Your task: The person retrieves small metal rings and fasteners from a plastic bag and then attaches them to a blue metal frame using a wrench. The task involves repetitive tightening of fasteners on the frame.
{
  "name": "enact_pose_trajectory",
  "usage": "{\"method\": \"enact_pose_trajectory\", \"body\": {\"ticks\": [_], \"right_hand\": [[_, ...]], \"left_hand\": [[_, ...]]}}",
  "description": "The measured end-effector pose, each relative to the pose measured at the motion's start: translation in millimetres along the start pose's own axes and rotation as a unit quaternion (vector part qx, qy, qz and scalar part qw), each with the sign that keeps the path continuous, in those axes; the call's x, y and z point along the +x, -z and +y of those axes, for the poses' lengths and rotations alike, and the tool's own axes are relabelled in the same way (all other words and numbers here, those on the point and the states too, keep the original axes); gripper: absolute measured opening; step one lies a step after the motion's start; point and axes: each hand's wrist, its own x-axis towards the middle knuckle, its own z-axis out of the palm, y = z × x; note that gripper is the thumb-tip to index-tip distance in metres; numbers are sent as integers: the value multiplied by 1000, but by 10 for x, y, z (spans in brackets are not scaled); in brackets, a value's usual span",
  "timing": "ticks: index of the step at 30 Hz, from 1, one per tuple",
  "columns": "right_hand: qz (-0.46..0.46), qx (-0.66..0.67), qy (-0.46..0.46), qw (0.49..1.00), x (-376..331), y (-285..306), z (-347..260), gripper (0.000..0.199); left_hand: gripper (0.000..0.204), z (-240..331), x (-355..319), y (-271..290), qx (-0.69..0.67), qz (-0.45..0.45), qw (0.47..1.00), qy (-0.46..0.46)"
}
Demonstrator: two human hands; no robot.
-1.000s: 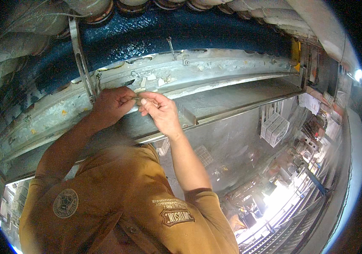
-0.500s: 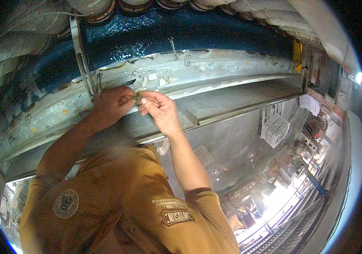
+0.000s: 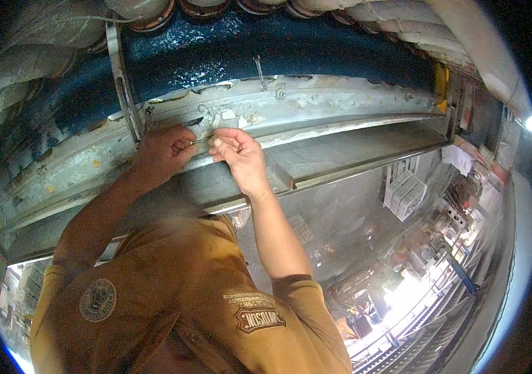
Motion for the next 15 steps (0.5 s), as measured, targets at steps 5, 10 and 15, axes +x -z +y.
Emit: {"method": "enact_pose_trajectory", "body": {"ticks": [5, 10, 15], "right_hand": [[6, -30, -10, 999, 195, 90, 43, 19], [36, -78, 6, 996, 806, 370, 127, 16], [76, -131, -2, 988, 1569, 704, 466, 11]], "left_hand": [[17, -42, 47, 41, 19, -31, 999, 8], [16, -197, 67, -43, -7, 27, 999, 18], [17, -172, 168, 26, -178, -29, 973, 142]]}}
